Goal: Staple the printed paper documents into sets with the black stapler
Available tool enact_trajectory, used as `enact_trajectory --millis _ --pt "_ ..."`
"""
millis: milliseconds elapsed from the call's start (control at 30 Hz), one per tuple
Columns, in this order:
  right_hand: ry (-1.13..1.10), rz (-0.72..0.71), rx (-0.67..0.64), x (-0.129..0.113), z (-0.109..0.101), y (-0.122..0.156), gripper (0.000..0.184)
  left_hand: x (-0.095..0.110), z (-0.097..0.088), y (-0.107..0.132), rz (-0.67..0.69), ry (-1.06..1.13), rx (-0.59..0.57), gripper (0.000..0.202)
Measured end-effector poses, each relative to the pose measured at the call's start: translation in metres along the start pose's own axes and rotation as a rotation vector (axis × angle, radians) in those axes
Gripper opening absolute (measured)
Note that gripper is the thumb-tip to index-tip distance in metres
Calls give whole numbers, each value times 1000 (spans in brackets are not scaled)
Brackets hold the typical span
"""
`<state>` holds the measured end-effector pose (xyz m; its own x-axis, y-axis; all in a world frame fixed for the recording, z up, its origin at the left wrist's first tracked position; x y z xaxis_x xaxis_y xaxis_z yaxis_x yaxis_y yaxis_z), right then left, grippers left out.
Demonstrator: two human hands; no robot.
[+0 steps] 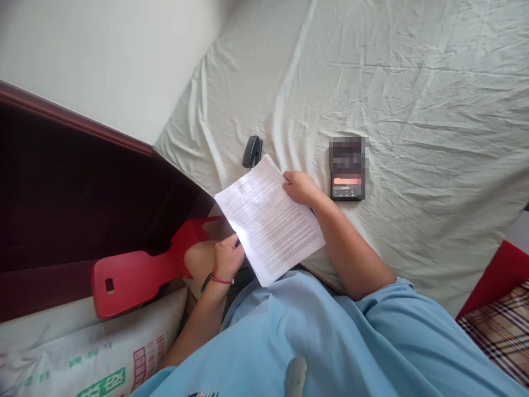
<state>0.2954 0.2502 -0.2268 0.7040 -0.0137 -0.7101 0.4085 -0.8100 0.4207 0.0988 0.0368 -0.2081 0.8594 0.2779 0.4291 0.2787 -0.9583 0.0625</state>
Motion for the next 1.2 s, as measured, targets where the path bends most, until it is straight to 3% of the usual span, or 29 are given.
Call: enact_trajectory --millis 133,267,400,533,700,933,1100,1200 --pt "1 5 6 1 0 -1 11 16 -14 -5 12 -173 -83 27" --pt "-6 -2 4 3 2 -4 11 32 -31 -10 1 -139 -86 29" --pt "-41 1 0 5 3 -5 10 45 -51 -11 8 -47 40 31" --pt "-50 10 -6 6 4 -5 11 56 -64 -10 70 100 190 18" --pt "-27 5 -3 5 4 -4 11 66 -67 -10 199 46 219 11" --pt "-22 -7 1 4 3 -5 14 66 -58 -12 122 -225 17 18" --pt "-41 -8 6 6 4 -5 10 73 -61 -11 212 11 124 19" --pt "-28 4 11 7 5 -7 9 76 -60 -8 254 262 206 16"
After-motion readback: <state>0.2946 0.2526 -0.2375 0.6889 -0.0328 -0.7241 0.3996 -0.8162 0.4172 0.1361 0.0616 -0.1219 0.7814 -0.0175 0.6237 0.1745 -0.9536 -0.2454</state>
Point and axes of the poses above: each hand's wrist, its own y-axis away from the middle knuckle, its own z-axis out of the palm, x = y × z, the point moved 6 cm from there along -y, towards the middle knuckle, and after that the axes turned 15 degrees about z, right-handed, at the moved point
